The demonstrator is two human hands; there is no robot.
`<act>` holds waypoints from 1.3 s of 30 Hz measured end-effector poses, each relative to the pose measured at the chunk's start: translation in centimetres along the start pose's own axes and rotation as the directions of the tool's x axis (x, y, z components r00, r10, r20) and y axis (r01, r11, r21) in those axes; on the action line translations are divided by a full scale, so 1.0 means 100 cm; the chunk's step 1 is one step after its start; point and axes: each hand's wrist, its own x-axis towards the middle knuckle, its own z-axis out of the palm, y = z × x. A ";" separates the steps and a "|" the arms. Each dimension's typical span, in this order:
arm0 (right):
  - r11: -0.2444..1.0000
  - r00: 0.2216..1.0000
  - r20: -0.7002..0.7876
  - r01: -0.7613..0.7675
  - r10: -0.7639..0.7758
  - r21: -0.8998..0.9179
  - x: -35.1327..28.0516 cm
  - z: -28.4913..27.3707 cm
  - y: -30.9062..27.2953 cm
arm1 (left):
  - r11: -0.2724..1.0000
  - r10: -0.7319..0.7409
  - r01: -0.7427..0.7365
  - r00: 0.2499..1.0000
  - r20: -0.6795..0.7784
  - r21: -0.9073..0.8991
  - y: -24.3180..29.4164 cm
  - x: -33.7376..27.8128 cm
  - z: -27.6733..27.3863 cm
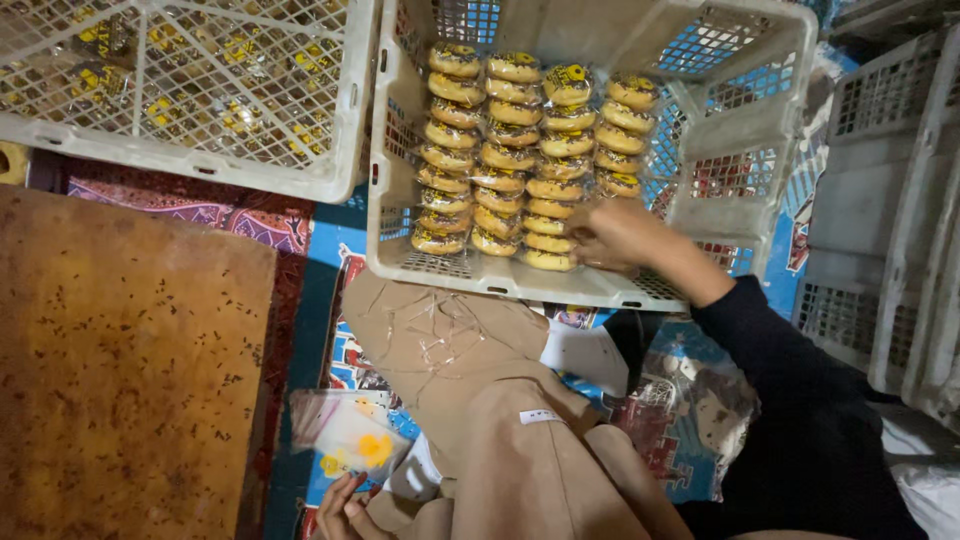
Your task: The person sits on the floor and repeatedly picks donuts from a wooden board, places them into small plastic bags, and stacks the sealed bags into a white crate. The process continues until the board is cleared and the crate is filled with packaged donuts.
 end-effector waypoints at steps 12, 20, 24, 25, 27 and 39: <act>0.984 0.979 -0.145 0.124 -0.142 -0.128 -0.018 0.023 -0.014 | 0.999 0.001 0.000 1.000 -0.007 0.035 0.030 -0.005 0.014; 0.997 0.995 -0.065 0.076 -0.075 0.020 -0.018 0.030 -0.001 | 1.000 -0.007 0.007 1.000 -0.004 0.028 0.035 -0.014 0.003; 0.940 0.920 -0.222 -0.282 0.322 0.194 -0.011 0.019 0.014 | 1.000 -0.013 0.013 1.000 0.007 0.024 0.038 -0.015 0.001; 0.921 0.867 -0.322 -0.324 0.381 0.217 -0.009 0.015 0.018 | 1.000 -0.016 0.016 1.000 0.004 0.021 0.039 -0.018 0.000; 0.970 0.889 -0.394 -0.241 0.234 0.033 -0.002 0.007 0.027 | 1.000 -0.019 0.019 1.000 0.003 0.020 0.042 -0.019 0.002; 0.964 0.950 -0.246 -0.229 0.192 -0.133 0.020 -0.002 0.023 | 0.999 -0.027 0.026 0.999 0.030 0.020 0.038 -0.016 0.007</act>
